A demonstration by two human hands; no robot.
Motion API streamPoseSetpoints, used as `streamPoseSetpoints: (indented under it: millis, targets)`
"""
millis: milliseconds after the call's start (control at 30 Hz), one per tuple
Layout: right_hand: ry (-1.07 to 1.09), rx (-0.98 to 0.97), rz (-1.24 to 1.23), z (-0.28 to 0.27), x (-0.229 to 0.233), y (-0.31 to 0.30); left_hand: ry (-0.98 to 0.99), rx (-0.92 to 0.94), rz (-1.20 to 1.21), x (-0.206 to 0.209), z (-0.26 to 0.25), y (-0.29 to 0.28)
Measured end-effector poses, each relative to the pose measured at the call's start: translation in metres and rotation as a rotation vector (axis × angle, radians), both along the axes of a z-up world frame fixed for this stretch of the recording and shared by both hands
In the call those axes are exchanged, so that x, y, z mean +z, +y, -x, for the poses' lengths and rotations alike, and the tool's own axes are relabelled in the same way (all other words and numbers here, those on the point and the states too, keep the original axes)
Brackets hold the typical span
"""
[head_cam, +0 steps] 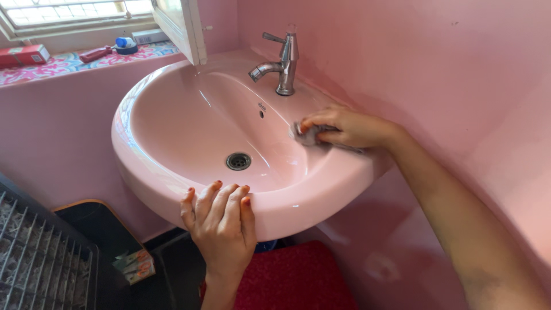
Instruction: The person wipes a pink bathroom sink with a cloth, repeatedly rinsing the cloth under running water and scrubbing the basin, faucet, and surrounding wall areas. The sink is cleaned thoroughly from multiple angles.
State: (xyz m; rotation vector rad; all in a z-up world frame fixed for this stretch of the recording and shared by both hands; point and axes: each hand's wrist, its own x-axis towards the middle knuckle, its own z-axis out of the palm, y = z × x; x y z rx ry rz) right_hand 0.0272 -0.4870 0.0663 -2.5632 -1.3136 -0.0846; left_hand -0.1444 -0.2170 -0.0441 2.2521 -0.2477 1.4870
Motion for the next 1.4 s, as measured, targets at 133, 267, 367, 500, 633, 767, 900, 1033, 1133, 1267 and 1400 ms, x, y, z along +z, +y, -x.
streamPoseSetpoints:
  millis: [133,267,367,500,633,767,900,1033,1133,1267,1400]
  targets:
    - [-0.090,-0.033,0.049,-0.065,-0.013,0.027,-0.009,-0.003,-0.002,0.000,-0.002,0.000]
    - [-0.060,-0.220,0.153,-0.109,-0.017,0.057,-0.021,-0.016,-0.004,-0.001,-0.002,0.001]
    - [-0.121,-0.262,0.103,-0.113,-0.023,0.065,-0.023,-0.022,-0.006,0.000,-0.002,0.001]
    - [-0.091,-0.306,0.245,-0.110,-0.021,0.048,-0.006,-0.019,-0.010,-0.002,-0.001,0.001]
    - [-0.139,-0.385,0.335,-0.096,-0.017,0.034,0.000,-0.005,-0.011,-0.004,-0.002,0.001]
    - [-0.319,-0.588,0.573,-0.084,-0.008,0.042,0.001,-0.027,-0.017,-0.003,-0.001,0.003]
    - [-0.472,-0.541,0.481,-0.101,-0.006,0.041,-0.004,-0.030,-0.020,-0.002,0.000,0.003]
    - [-0.624,-0.506,0.506,-0.143,-0.009,0.027,-0.014,-0.030,-0.010,-0.003,-0.001,0.002]
    - [-0.674,-0.478,0.528,-0.160,-0.015,0.025,-0.006,-0.027,-0.012,-0.002,-0.001,0.003]
    - [-0.385,-0.496,0.516,-0.140,-0.004,0.026,-0.003,-0.023,-0.012,-0.002,0.000,0.002]
    - [-0.258,-0.461,0.453,-0.090,0.017,0.019,0.003,-0.015,-0.016,-0.003,0.000,0.003]
